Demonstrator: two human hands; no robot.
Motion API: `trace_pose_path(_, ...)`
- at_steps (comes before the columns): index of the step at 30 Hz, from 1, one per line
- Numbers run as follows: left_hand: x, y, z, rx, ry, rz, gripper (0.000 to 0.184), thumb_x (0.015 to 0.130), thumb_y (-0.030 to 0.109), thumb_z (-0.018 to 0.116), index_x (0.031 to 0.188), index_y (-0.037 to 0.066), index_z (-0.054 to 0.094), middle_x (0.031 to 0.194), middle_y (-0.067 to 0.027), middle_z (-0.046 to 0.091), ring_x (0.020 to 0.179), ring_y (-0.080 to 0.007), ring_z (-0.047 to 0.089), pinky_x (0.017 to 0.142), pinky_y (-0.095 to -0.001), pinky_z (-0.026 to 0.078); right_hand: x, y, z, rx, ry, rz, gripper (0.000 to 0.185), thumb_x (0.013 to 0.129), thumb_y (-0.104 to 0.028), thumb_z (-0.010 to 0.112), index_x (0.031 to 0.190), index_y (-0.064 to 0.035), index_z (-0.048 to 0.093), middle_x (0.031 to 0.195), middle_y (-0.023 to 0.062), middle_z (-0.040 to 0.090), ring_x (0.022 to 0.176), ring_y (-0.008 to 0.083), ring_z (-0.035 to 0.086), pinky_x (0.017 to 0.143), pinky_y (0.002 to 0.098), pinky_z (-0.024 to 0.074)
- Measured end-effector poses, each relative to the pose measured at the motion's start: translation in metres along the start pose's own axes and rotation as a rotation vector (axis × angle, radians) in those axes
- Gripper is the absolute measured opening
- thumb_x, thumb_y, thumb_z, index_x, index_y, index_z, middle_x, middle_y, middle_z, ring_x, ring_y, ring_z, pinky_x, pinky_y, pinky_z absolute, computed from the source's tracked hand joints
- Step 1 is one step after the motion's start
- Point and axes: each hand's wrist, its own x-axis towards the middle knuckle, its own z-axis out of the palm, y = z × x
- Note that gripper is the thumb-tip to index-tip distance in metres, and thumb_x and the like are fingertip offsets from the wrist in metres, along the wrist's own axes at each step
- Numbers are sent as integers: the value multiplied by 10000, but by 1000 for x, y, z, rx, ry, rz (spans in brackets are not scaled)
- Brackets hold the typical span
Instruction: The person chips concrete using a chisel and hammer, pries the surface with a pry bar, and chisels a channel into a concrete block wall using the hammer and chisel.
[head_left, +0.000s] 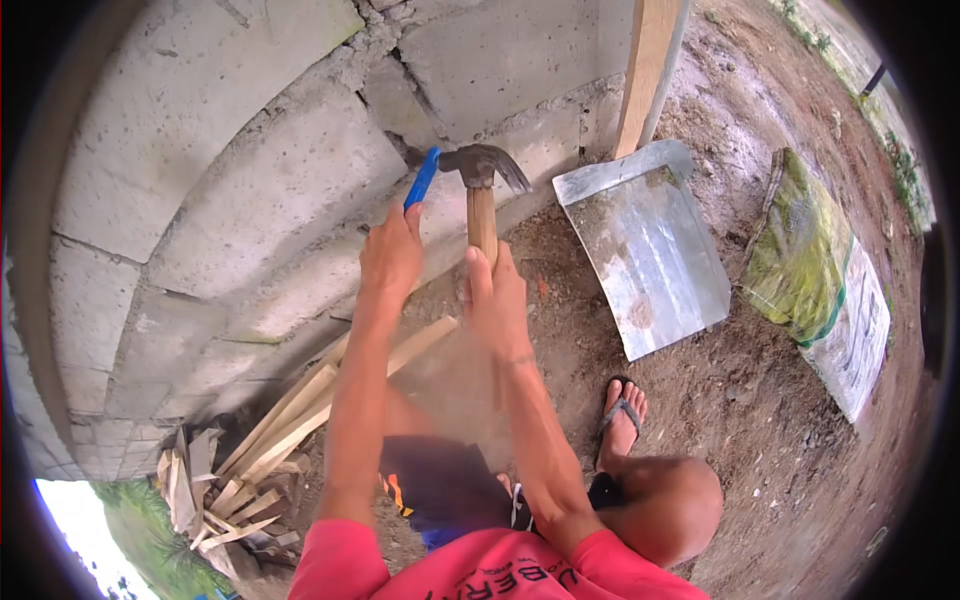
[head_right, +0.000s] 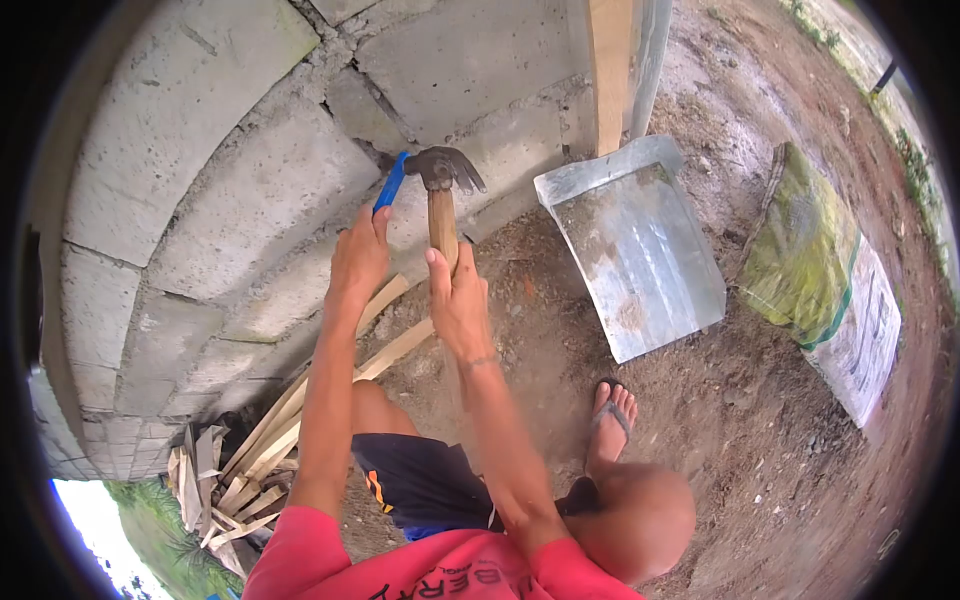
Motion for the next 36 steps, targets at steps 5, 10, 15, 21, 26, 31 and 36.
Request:
trace_pose_path(5,4,1,-6,264,30,103,397,1051,396,401,1040,25,540,797,-244,680,798,-481,654,695,-582,494,-14,-11,-42,66,88,5,383,1033,-431,473,1024,-49,473,633,40,535,467,117,522,414,275,409)
trace_pose_path(10,34,-16,-81,656,-128,507,318,1046,334,445,1016,28,526,754,-208,667,748,-447,655,627,-545,503,-17,1,-57,132,102,75,390,1036,-437,453,1001,-49,465,623,29,505,450,105,505,384,273,411)
trace_pose_path(15,-22,-56,-61,306,-64,397,287,1040,309,467,1016,26,505,730,-232,631,707,-461,625,589,-527,471,-28,11,-47,214,70,53,383,1030,-432,469,1005,-50,468,638,28,509,450,99,494,393,261,410)
trace_pose_path(21,-58,-26,-29,-95,-110,306,316,1040,327,466,1046,12,493,743,-275,594,741,-502,587,603,-527,420,-22,8,-26,309,85,-134,318,981,-305,612,1079,-28,491,693,14,534,462,89,499,411,250,414)
trace_pose_path(26,-85,-14,-21,-192,-149,421,301,1018,307,514,1063,9,516,752,-262,612,733,-490,600,595,-514,434,-14,-27,-34,431,1,-155,378,933,-209,690,1178,0,492,765,26,569,487,91,522,426,250,428)
trace_pose_path(31,-95,-17,-20,-163,-165,441,276,1000,293,552,1045,21,545,759,-236,628,705,-475,609,582,-500,458,-13,-25,-37,613,-56,-96,363,932,-205,690,1143,9,487,871,102,653,491,101,536,430,252,443)
trace_pose_path(36,-97,-7,-21,-105,-33,478,270,1009,296,539,1020,27,538,757,-234,632,724,-464,617,581,-505,469,-5,-23,-31,620,5,-36,327,965,-250,640,1093,9,486,937,154,682,484,108,539,425,249,443)
